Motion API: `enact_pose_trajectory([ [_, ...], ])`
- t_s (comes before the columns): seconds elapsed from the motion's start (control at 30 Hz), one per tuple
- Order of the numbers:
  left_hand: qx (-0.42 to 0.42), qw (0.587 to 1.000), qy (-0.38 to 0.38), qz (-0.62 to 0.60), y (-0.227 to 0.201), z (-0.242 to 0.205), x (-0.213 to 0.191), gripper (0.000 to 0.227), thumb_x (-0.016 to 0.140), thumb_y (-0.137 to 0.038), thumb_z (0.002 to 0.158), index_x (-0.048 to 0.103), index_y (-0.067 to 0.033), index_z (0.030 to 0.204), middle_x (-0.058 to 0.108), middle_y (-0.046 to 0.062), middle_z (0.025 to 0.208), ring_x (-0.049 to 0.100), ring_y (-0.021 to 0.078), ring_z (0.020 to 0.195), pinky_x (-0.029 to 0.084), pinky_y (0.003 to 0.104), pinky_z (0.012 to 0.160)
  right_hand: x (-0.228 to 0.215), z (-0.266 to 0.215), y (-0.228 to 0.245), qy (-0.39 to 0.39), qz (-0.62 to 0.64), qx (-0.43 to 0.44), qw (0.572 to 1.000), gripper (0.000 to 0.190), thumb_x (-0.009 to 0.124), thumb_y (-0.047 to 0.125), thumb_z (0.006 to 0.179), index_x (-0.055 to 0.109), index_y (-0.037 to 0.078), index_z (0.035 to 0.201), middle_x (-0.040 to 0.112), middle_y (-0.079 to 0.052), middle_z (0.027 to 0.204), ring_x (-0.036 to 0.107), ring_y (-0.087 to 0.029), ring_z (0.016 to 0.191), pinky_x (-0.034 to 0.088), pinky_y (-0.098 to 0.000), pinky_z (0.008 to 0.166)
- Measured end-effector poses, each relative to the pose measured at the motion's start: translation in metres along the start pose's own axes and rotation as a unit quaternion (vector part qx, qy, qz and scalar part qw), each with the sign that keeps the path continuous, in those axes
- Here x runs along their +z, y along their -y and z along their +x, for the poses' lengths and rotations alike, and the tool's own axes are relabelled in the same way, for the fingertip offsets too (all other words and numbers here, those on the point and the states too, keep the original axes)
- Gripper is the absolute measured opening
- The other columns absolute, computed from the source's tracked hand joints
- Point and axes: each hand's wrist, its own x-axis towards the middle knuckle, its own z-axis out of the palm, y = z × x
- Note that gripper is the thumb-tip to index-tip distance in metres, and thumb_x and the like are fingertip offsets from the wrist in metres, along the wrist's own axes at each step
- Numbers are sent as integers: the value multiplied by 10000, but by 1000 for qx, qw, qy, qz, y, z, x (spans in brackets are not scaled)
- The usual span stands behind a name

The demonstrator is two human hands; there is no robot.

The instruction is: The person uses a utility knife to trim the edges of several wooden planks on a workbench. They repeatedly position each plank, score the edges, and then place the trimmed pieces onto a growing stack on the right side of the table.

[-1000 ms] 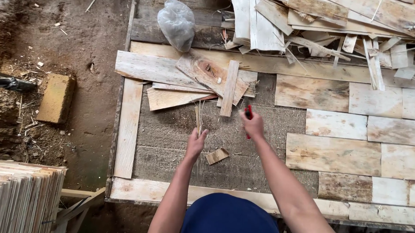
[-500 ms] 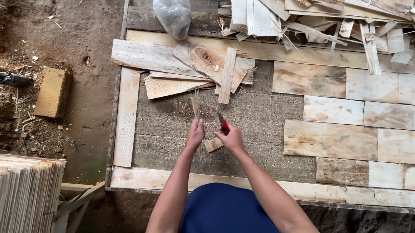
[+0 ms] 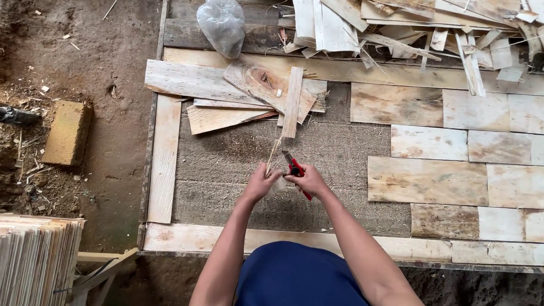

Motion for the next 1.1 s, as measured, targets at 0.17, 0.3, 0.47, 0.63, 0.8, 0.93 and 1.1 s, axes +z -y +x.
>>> enact_pose_trajectory([
  [0.17,104,985,61,-121,-60,-57,-19,156,694,-180,958,591,-65,985,562,56,788,557,245,816,485,391,783,-13,6,11,-66,31,-7,997,214,862,92,807,720,17,949,661,-96,652,610,-141,455,520,-258,358],
  [0.3,61,989,53,-122,-27,-22,-14,140,609,-284,1020,634,-149,1050,641,48,730,614,188,671,530,367,609,-53,42,-22,-242,-99,37,964,159,820,223,866,750,138,981,712,-58,754,697,-166,580,574,-303,518],
  [0.47,41,982,21,-181,-10,-13,-21,191,528,-249,1042,624,-136,1162,579,14,742,566,151,643,506,303,540,-77,68,-58,-274,-214,39,937,167,843,247,832,769,136,932,709,-72,786,730,-256,752,577,-373,690],
  [0.63,48,978,2,-205,19,10,-13,190,507,-242,1052,600,-117,1160,561,20,716,559,142,598,482,284,483,-81,79,-68,-260,-293,30,920,189,827,292,836,759,118,864,671,-94,768,725,-320,815,553,-431,720],
  [0.8,22,987,-40,-154,30,23,-6,206,553,-342,1047,638,-178,1138,625,86,716,605,214,632,524,406,541,-84,81,-73,-230,-327,6,917,225,780,319,818,753,96,825,680,-131,790,716,-369,869,559,-469,794],
  [0.93,17,975,-71,-212,14,15,-7,163,520,-286,1054,618,-157,1076,578,-8,713,565,125,611,496,281,517,-61,68,-39,-215,-274,-7,937,227,759,321,828,766,99,872,715,-128,803,717,-335,854,548,-449,775],
  [1.1,27,954,-85,-288,27,27,-4,217,538,-295,1060,611,-154,1208,656,39,744,561,114,574,476,277,479,-39,65,-23,-146,-292,-17,945,139,790,252,848,771,147,937,717,-109,767,721,-292,754,557,-408,710],
])
